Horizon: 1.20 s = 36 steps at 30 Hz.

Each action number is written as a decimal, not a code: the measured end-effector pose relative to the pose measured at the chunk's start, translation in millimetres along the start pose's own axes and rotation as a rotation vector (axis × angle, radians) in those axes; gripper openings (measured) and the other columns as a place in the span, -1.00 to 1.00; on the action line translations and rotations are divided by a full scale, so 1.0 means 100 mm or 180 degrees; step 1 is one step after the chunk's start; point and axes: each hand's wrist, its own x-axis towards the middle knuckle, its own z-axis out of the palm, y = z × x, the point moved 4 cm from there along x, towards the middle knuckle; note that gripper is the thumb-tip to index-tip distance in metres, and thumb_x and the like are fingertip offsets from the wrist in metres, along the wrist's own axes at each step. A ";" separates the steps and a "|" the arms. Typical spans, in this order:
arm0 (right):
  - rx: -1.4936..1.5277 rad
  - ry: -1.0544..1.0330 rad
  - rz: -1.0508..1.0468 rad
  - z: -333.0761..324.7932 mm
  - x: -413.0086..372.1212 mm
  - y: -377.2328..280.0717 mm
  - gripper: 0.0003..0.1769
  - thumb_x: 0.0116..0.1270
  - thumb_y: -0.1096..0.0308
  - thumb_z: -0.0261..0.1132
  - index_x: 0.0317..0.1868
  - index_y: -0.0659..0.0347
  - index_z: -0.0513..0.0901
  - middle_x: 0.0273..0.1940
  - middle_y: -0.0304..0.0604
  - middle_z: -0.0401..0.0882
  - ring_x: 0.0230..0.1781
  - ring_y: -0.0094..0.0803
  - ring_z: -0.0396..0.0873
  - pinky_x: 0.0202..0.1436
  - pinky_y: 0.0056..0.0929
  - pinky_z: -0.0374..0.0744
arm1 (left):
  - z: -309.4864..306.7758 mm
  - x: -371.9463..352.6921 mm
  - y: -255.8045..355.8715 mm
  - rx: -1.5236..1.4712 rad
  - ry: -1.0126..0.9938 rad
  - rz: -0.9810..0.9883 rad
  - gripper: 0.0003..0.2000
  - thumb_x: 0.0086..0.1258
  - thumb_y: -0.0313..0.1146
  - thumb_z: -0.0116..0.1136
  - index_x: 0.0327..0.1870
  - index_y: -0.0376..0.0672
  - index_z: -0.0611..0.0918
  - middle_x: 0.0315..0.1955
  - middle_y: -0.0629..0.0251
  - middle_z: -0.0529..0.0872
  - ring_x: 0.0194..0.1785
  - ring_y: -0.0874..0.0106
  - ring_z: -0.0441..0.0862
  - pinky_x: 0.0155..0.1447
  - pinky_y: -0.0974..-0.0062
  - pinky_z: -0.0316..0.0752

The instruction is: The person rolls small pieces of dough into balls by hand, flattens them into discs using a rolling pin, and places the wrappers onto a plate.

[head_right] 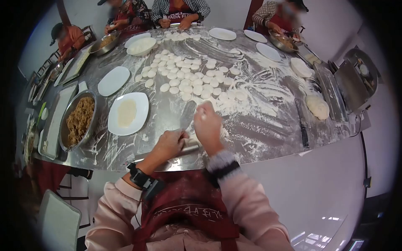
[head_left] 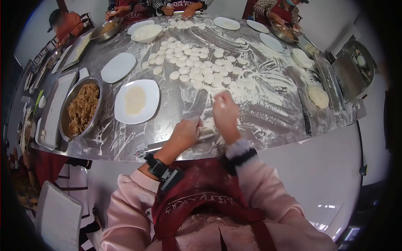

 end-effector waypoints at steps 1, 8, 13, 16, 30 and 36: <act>-0.0167 -0.0021 0.0078 0.12 0.12 0.00 -0.91 0.34 0.41 0.13 -0.29 0.21 0.54 -0.49 0.09 0.57 -0.47 0.08 0.59 -0.36 -0.09 0.52 | 0.03 0.05 0.03 0.0021 0.0166 -0.0069 -0.89 0.31 -0.40 0.12 -0.23 -0.22 0.61 -0.39 -0.01 0.69 -0.23 -0.01 0.67 -0.14 0.13 0.52; 0.0013 0.0016 0.0177 -0.21 -0.25 -0.02 -0.92 0.34 0.36 0.14 -0.26 0.15 0.54 -0.48 0.13 0.59 -0.43 0.09 0.63 -0.35 -0.04 0.52 | -0.06 -0.06 -0.08 -0.0037 -0.0179 -0.0092 -0.89 0.29 -0.41 0.08 -0.27 -0.22 0.61 -0.32 -0.07 0.69 -0.17 -0.08 0.63 -0.07 0.04 0.50; -0.0212 -0.0036 0.0253 -0.05 -0.03 -0.04 -0.93 0.31 0.43 0.11 -0.30 0.19 0.53 -0.49 0.08 0.59 -0.46 0.04 0.64 -0.35 -0.11 0.54 | 0.12 0.03 0.01 -0.0114 -0.0119 0.0150 -0.85 0.30 -0.40 0.12 -0.18 -0.21 0.65 -0.35 -0.04 0.70 -0.22 -0.03 0.66 -0.11 0.15 0.53; -0.0456 -0.0119 0.0262 0.11 0.13 -0.04 -0.92 0.32 0.44 0.10 -0.30 0.21 0.53 -0.48 0.08 0.59 -0.48 0.05 0.63 -0.37 -0.11 0.54 | 0.15 0.18 0.04 -0.0161 0.0418 -0.0036 -0.85 0.28 -0.41 0.15 -0.19 -0.20 0.66 -0.33 -0.02 0.71 -0.19 -0.03 0.66 -0.08 0.12 0.53; -0.0312 0.0093 -0.0038 -0.01 -0.01 -0.04 -0.92 0.33 0.43 0.12 -0.31 0.20 0.53 -0.50 0.08 0.59 -0.48 0.10 0.60 -0.36 -0.08 0.54 | 0.12 0.15 0.06 -0.0062 -0.0041 -0.0027 -0.84 0.27 -0.45 0.09 -0.18 -0.21 0.65 -0.31 -0.04 0.71 -0.17 -0.03 0.66 -0.07 0.11 0.52; -0.0022 0.0025 0.0551 -0.30 -0.42 0.03 -0.91 0.33 0.40 0.12 -0.28 0.20 0.54 -0.47 0.07 0.60 -0.48 0.12 0.59 -0.32 -0.07 0.54 | 0.00 -0.01 -0.11 -0.0421 -0.0093 -0.0089 -0.84 0.25 -0.47 0.09 -0.19 -0.20 0.65 -0.32 0.01 0.72 -0.17 0.05 0.69 -0.04 0.22 0.54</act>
